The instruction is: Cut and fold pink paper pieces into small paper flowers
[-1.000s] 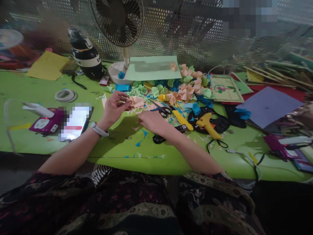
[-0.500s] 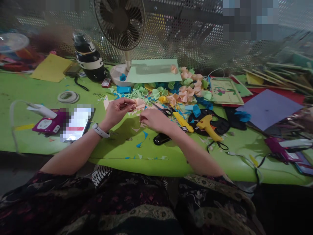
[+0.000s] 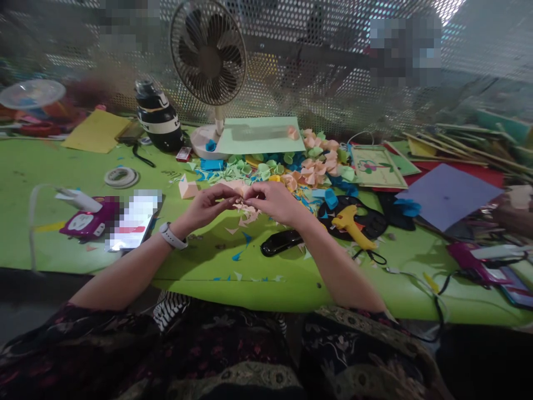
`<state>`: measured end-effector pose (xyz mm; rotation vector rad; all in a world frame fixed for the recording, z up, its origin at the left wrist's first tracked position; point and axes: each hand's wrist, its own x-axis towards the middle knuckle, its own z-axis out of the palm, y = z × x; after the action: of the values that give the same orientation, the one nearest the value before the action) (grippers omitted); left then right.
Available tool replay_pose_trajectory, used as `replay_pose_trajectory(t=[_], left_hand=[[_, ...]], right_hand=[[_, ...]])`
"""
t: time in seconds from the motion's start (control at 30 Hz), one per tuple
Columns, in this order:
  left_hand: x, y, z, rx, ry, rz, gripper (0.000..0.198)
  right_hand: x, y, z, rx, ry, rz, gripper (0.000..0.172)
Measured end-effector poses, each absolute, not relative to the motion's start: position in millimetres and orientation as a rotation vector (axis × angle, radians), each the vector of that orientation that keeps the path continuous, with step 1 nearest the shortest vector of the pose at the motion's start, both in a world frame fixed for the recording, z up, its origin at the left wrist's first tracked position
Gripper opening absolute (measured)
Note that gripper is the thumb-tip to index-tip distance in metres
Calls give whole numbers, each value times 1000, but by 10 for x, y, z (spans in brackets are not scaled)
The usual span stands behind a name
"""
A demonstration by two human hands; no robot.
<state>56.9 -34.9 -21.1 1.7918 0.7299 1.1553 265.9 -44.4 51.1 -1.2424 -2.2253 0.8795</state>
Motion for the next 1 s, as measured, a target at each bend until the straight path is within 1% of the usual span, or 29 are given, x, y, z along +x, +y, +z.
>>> replay_pose_trajectory(t=[0.3, 0.47, 0.67, 0.77, 0.87, 1.0], left_hand=[[577, -365, -191, 1756, 686, 1128, 14], [575, -358, -192, 1723, 680, 1146, 16], [568, -338, -210, 1722, 729, 1270, 17], [574, -333, -221, 1703, 726, 1332, 18], [588, -335, -223, 1662, 712, 1386, 24], [611, -356, -211, 1665, 715, 1483, 27]], right_hand=[[2680, -447, 492, -1263, -2277, 789, 17], [2665, -464, 521, -1247, -2240, 838, 18], [2638, -532, 583, -1297, -2189, 913, 24], [2618, -571, 594, -1307, -2189, 824, 28], [2594, -603, 601, -1307, -2164, 742, 28], [2566, -631, 597, -1301, -2116, 734, 29]])
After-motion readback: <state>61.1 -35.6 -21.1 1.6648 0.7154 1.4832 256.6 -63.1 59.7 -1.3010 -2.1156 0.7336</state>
